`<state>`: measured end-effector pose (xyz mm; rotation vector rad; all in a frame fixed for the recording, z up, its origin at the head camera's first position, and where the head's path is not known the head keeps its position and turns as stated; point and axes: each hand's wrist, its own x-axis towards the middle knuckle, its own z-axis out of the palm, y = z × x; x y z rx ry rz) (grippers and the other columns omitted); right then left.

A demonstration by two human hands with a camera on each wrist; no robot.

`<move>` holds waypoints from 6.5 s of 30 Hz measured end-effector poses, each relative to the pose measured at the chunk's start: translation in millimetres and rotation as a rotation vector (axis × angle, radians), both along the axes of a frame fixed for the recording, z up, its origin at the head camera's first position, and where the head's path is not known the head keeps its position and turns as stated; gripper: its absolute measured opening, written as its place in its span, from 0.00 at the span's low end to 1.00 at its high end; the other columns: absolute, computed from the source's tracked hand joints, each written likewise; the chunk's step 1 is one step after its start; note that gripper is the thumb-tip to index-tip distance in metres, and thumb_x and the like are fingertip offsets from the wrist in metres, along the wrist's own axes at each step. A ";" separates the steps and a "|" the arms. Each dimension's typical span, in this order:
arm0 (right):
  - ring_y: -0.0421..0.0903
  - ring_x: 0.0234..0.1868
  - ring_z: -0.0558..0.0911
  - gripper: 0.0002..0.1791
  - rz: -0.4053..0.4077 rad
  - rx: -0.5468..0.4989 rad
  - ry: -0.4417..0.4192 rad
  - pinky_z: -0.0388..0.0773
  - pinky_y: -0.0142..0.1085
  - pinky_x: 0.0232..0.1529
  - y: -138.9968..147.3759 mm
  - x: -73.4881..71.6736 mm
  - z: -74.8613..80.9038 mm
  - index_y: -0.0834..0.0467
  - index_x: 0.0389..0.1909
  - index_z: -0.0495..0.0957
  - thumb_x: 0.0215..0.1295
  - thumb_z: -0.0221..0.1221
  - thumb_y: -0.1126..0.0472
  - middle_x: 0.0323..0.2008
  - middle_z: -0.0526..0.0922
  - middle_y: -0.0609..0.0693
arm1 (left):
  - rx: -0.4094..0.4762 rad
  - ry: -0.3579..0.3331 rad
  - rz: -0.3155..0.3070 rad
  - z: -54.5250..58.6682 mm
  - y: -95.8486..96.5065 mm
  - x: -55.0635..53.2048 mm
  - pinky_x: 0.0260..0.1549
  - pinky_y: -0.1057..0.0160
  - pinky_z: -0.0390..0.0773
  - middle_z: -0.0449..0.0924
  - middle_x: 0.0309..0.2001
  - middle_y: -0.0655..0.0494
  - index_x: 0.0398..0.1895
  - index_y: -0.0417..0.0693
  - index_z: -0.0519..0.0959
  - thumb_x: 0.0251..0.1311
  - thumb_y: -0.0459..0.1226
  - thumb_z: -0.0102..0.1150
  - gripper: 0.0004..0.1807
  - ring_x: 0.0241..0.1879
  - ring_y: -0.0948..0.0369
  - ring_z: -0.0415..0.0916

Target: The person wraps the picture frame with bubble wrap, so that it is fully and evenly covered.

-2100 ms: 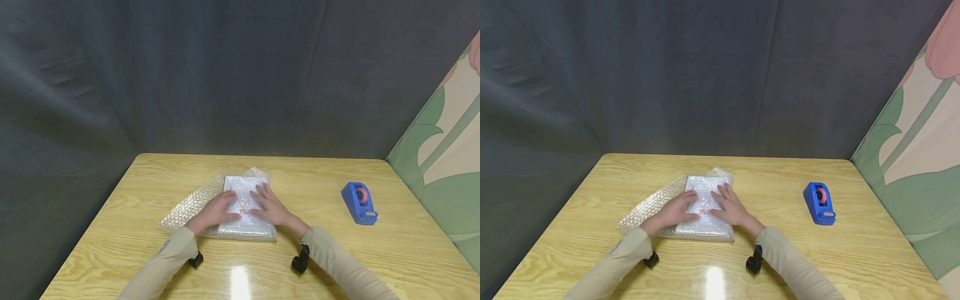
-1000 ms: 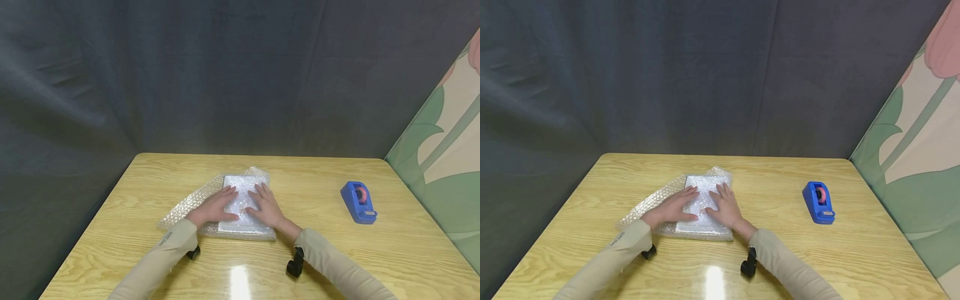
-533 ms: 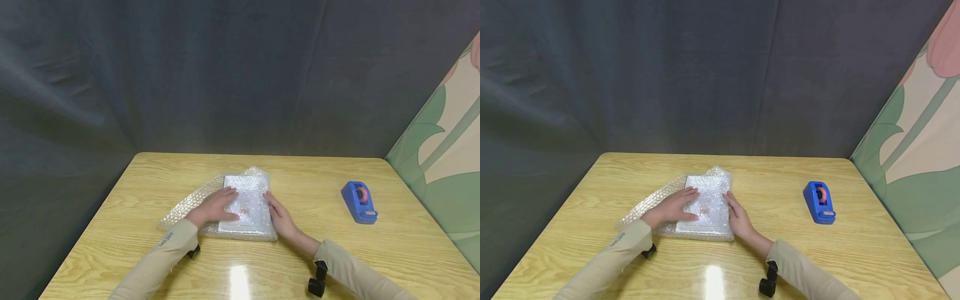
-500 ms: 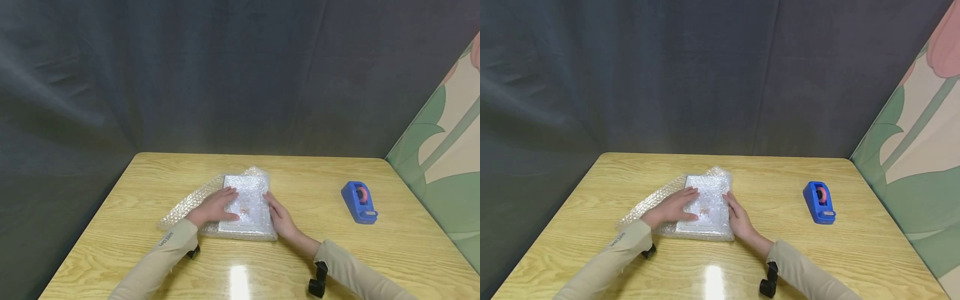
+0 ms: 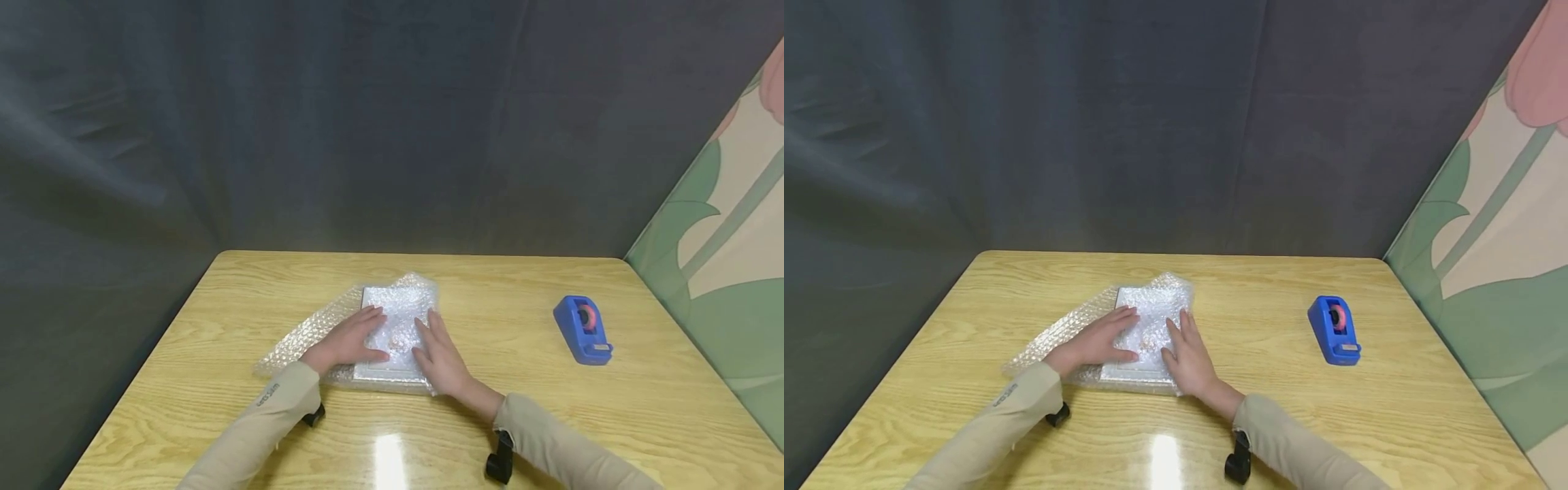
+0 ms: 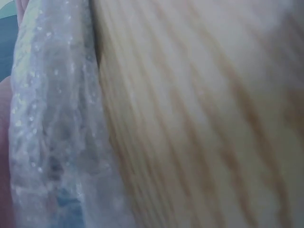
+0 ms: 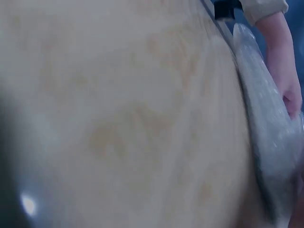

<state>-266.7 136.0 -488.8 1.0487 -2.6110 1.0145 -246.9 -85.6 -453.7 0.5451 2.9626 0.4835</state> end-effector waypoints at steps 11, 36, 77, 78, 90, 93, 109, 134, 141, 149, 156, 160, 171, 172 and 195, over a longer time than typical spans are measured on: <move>0.65 0.67 0.47 0.39 0.094 0.105 0.091 0.48 0.62 0.61 4.7 -31.7 6.2 0.67 0.66 0.53 0.60 0.56 0.52 0.66 0.46 0.71 | 0.020 -0.013 0.012 0.9 1.7 0.0 0.65 0.51 0.48 0.48 0.70 0.49 0.66 0.43 0.58 0.49 0.58 0.58 0.45 0.69 0.52 0.44; 0.62 0.67 0.53 0.33 0.205 0.237 0.094 0.42 0.64 0.61 -9.5 -46.4 8.3 0.61 0.62 0.64 0.61 0.53 0.46 0.65 0.59 0.62 | 0.063 0.014 0.052 12.7 0.5 4.9 0.63 0.51 0.55 0.55 0.68 0.49 0.63 0.44 0.64 0.50 0.56 0.59 0.40 0.66 0.53 0.53; 0.60 0.68 0.50 0.33 0.199 0.215 0.070 0.39 0.61 0.64 -8.9 -45.2 6.8 0.61 0.63 0.63 0.62 0.52 0.46 0.66 0.57 0.61 | 0.622 -0.346 0.367 20.7 -149.7 90.3 0.24 0.64 0.77 0.70 0.32 0.50 0.52 0.23 0.64 0.57 0.31 0.56 0.24 0.26 0.62 0.71; 0.60 0.68 0.50 0.33 0.200 0.212 0.069 0.39 0.61 0.64 -9.1 -45.1 7.0 0.61 0.63 0.63 0.62 0.53 0.46 0.66 0.57 0.61 | 0.628 -0.344 0.374 21.3 -150.0 90.5 0.24 0.64 0.77 0.70 0.33 0.49 0.51 0.24 0.64 0.57 0.30 0.55 0.22 0.26 0.62 0.71; 0.60 0.68 0.51 0.33 0.196 0.225 0.073 0.40 0.61 0.64 -8.3 -45.3 6.8 0.61 0.63 0.63 0.62 0.53 0.45 0.66 0.57 0.61 | 0.663 -0.257 0.298 47.6 -138.9 88.0 0.30 0.64 0.78 0.75 0.39 0.45 0.50 0.28 0.70 0.60 0.35 0.55 0.20 0.33 0.61 0.74; 0.60 0.68 0.50 0.33 0.199 0.215 0.069 0.39 0.61 0.64 -8.2 -44.9 7.0 0.62 0.63 0.63 0.61 0.53 0.46 0.66 0.57 0.62 | 0.684 -0.263 0.281 57.0 -126.8 84.8 0.32 0.64 0.79 0.76 0.40 0.45 0.50 0.29 0.71 0.60 0.37 0.55 0.20 0.34 0.62 0.74; 0.62 0.67 0.52 0.33 0.197 0.192 0.088 0.41 0.63 0.63 -9.5 -45.2 5.2 0.62 0.62 0.64 0.61 0.54 0.47 0.65 0.58 0.62 | 0.872 -0.235 0.146 51.4 -28.5 42.7 0.32 0.64 0.79 0.78 0.37 0.49 0.49 0.29 0.72 0.57 0.30 0.54 0.17 0.33 0.64 0.74; 0.60 0.68 0.50 0.27 0.198 0.215 0.081 0.39 0.61 0.64 -10.4 -45.3 6.6 0.60 0.63 0.64 0.66 0.48 0.51 0.66 0.57 0.60 | 0.513 -0.174 0.095 7.2 29.1 19.8 0.35 0.69 0.77 0.82 0.35 0.58 0.39 0.43 0.81 0.51 0.46 0.63 0.17 0.34 0.66 0.76; 0.60 0.68 0.50 0.31 0.188 0.236 0.096 0.39 0.61 0.64 -10.0 -46.9 4.3 0.60 0.63 0.63 0.63 0.49 0.47 0.66 0.57 0.60 | 0.468 -0.199 0.072 7.8 28.7 21.8 0.33 0.70 0.77 0.80 0.33 0.62 0.37 0.47 0.81 0.45 0.45 0.68 0.17 0.31 0.67 0.75; 0.60 0.68 0.49 0.35 0.201 0.245 0.087 0.39 0.61 0.64 -9.3 -47.7 5.3 0.60 0.64 0.62 0.59 0.53 0.45 0.67 0.56 0.60 | 0.507 -0.160 0.062 6.1 29.1 24.4 0.33 0.71 0.77 0.79 0.33 0.60 0.35 0.46 0.80 0.45 0.41 0.69 0.14 0.31 0.66 0.75; 0.60 0.68 0.48 0.37 0.204 0.258 0.055 0.37 0.59 0.65 -10.1 -47.3 7.2 0.60 0.64 0.61 0.59 0.53 0.43 0.67 0.54 0.60 | 0.540 0.160 0.278 9.3 13.5 26.9 0.48 0.56 0.75 0.75 0.49 0.50 0.46 0.42 0.76 0.49 0.40 0.65 0.21 0.50 0.54 0.72; 0.60 0.68 0.48 0.37 0.202 0.270 0.054 0.36 0.58 0.65 -9.4 -47.0 7.0 0.60 0.65 0.60 0.59 0.53 0.43 0.67 0.54 0.60 | 0.690 0.047 0.521 3.5 2.1 26.7 0.58 0.47 0.64 0.59 0.63 0.38 0.63 0.36 0.59 0.53 0.42 0.62 0.37 0.61 0.44 0.58; 0.59 0.69 0.47 0.37 0.200 0.252 0.049 0.36 0.58 0.65 -8.9 -46.8 5.9 0.60 0.65 0.60 0.59 0.53 0.43 0.68 0.53 0.60 | 1.163 -0.095 0.643 -19.5 14.1 24.4 0.65 0.51 0.48 0.46 0.67 0.34 0.67 0.29 0.46 0.63 0.38 0.50 0.37 0.67 0.43 0.45; 0.59 0.69 0.47 0.37 0.200 0.252 0.048 0.36 0.57 0.65 -8.8 -46.7 5.8 0.60 0.65 0.60 0.59 0.53 0.43 0.68 0.53 0.60 | 1.183 -0.086 0.647 -20.6 15.2 24.1 0.65 0.51 0.49 0.46 0.67 0.34 0.67 0.29 0.47 0.63 0.37 0.50 0.35 0.67 0.43 0.45; 0.59 0.69 0.44 0.37 0.216 0.209 -0.029 0.33 0.59 0.64 -8.3 -45.4 7.2 0.61 0.65 0.59 0.62 0.48 0.41 0.68 0.51 0.60 | 0.733 -0.080 0.389 -17.6 25.3 23.9 0.65 0.46 0.33 0.25 0.70 0.40 0.68 0.31 0.40 0.68 0.37 0.40 0.33 0.68 0.46 0.27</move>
